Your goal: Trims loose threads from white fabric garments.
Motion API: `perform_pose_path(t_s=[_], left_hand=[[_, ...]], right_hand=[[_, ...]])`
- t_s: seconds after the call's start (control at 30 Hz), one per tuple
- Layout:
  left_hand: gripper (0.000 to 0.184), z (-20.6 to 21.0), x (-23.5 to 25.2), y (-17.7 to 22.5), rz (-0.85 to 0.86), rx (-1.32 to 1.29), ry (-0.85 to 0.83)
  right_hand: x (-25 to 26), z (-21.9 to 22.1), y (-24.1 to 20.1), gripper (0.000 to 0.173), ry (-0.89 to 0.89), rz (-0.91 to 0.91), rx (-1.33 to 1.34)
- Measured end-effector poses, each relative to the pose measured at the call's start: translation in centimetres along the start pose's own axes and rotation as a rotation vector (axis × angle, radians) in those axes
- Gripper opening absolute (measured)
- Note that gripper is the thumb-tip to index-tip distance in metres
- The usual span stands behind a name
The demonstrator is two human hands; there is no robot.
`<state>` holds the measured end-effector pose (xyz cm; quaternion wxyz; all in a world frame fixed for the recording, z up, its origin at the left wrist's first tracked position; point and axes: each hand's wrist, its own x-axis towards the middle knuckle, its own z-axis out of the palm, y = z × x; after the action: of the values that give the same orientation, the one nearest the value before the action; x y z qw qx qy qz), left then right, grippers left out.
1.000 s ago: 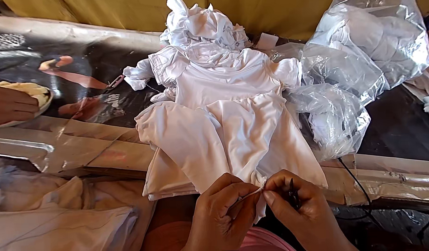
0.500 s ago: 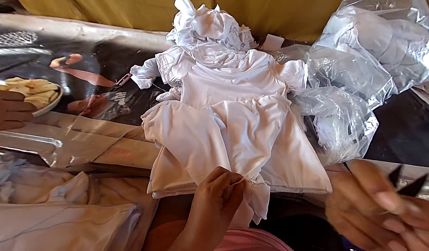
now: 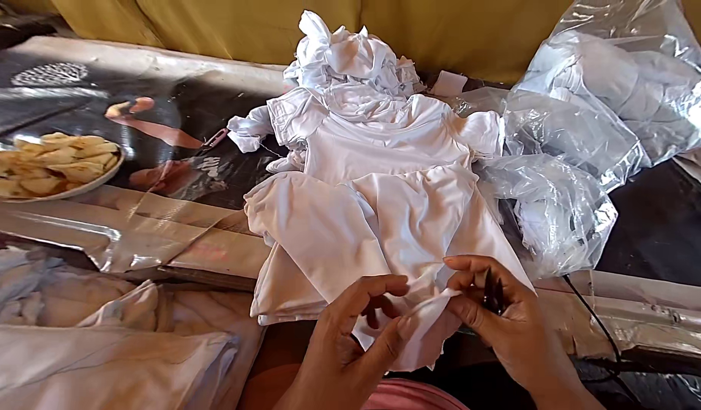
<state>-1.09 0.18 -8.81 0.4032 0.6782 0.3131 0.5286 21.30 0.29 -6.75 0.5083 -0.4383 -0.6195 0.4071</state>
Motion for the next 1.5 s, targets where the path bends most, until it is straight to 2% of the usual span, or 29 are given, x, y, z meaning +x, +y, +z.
perform_pose_path(t_s=[0.07, 0.13, 0.23, 0.33, 0.4, 0.5, 0.6, 0.67, 0.73, 0.8, 0.87, 0.93, 1.0, 1.1, 1.2, 1.27, 1.33, 1.5], left_hand=[[0.024, -0.7, -1.4, -0.9, -0.008, 0.164, 0.070], [0.018, -1.1, -3.2, -1.3, -0.083, 0.219, 0.081], [0.026, -0.8, -5.7, -0.8, -0.274, 0.239, -0.048], [0.046, 0.1, -6.7, -1.1, -0.420, 0.342, -0.134], [0.053, 0.6, -6.4, -1.4, -0.406, 0.452, -0.048], [0.051, 1.5, -5.4, -2.5, -0.265, 0.559, 0.135], [0.032, 2.1, -4.1, -4.2, -0.114, 0.584, 0.259], [0.016, 2.0, -3.3, -4.4, -0.084, 0.490, 0.294], [0.012, 1.3, -2.6, -3.6, -0.143, 0.226, 0.310], [0.014, 0.1, -1.8, -2.3, -0.242, -0.095, 0.338], [0.016, -0.8, -1.0, -0.9, -0.330, -0.374, 0.369], [0.016, -1.3, -0.5, 0.0, -0.341, -0.475, 0.304], [0.015, -1.3, -0.1, 0.4, -0.297, -0.421, 0.184], [0.015, -0.8, 0.5, 0.8, -0.201, -0.211, 0.084], [0.020, 0.1, 1.0, 1.2, -0.088, -0.070, 0.055], [0.019, 0.1, 1.2, 1.8, -0.046, -0.048, 0.042], [0.014, -0.6, 1.4, 2.4, -0.079, -0.053, 0.041], [0.011, -2.8, 0.9, 1.1, -0.255, -0.177, 0.017]], right_hand=[[0.3, -0.1, 0.0, 0.028, 0.070, 0.087, 0.096], [0.4, -0.2, -0.2, 0.023, 0.118, 0.146, 0.191], [0.5, 0.1, -0.6, 0.020, 0.163, 0.204, 0.310], [0.6, 0.6, -0.8, 0.020, 0.190, 0.254, 0.401], [0.7, 1.0, -1.1, 0.021, 0.198, 0.281, 0.461], [0.6, 1.3, -1.6, 0.022, 0.188, 0.304, 0.536], [0.3, 1.1, -1.7, 0.023, 0.146, 0.301, 0.602], [0.1, 0.6, -1.8, 0.023, 0.151, 0.308, 0.598], [0.0, -0.3, -1.5, 0.023, 0.192, 0.302, 0.525], [-0.1, -1.4, -0.1, 0.021, 0.243, 0.249, 0.330], [-0.2, -2.5, 2.6, 0.016, 0.267, 0.147, 0.019], [-0.5, -3.0, 4.4, 0.017, 0.212, 0.047, -0.285], [-0.8, -2.4, 4.3, 0.025, 0.156, -0.040, -0.433], [-1.1, -1.0, 1.5, 0.030, -0.052, -0.140, -0.243], [-1.0, 1.0, -1.1, 0.048, -0.262, -0.144, -0.128], [-0.8, 1.8, -0.9, 0.036, -0.242, -0.172, -0.179], [-0.3, 1.4, -0.3, 0.021, -0.192, -0.143, -0.111], [0.9, -0.3, 0.2, 0.009, -0.175, -0.017, 0.070]])
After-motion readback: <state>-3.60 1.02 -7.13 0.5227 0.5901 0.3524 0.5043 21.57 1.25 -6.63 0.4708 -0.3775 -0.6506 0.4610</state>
